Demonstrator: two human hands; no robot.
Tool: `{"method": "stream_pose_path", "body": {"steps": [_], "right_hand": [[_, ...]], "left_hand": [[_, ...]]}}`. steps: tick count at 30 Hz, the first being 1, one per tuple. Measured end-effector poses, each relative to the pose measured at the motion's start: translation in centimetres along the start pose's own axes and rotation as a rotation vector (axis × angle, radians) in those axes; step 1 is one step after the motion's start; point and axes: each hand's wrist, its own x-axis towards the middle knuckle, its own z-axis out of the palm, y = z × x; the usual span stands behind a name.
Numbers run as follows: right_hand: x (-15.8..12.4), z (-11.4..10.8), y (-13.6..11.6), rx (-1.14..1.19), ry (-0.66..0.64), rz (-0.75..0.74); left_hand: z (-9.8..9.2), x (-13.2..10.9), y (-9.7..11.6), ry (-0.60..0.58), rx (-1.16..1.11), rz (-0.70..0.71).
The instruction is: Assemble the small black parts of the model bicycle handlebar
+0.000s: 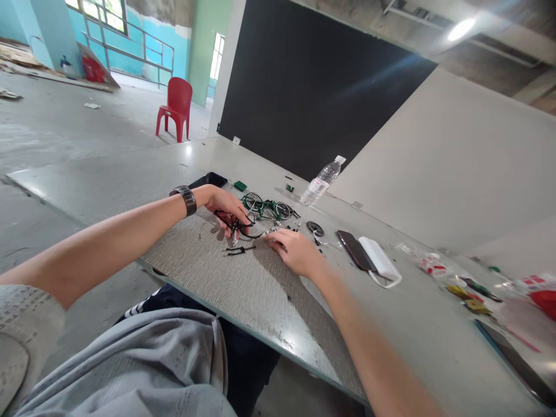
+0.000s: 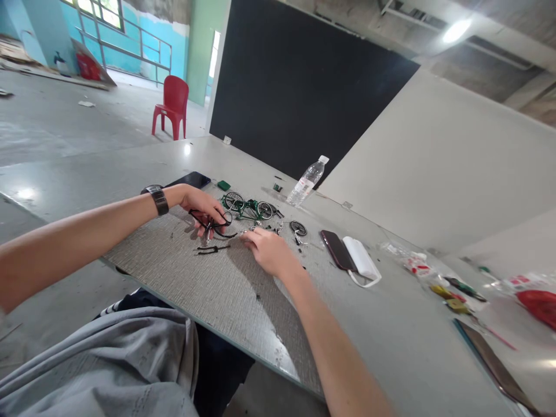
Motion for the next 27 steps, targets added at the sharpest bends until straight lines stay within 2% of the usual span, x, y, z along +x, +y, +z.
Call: {"method": "stream_pose_path", "body": {"steps": [16,19,22,27], "right_hand": [[0.01,-0.19,0.21,0.034,0.020,-0.028],[-0.07,-0.38,0.15,0.041,0.028,-0.017],[-0.10,-0.44,0.22,0.042,0.024,-0.008],[0.05,-0.08,0.43,0.038,0.011,-0.021]], "left_hand": [[0.05,-0.01,0.05,0.004,0.026,0.042],[0.05,-0.01,0.02,0.021,-0.018,0.012],[-0.09,0.15,-0.26,0.040,-0.064,-0.022],[-0.47,0.41,-0.88,0.007,-0.051,0.009]]}}
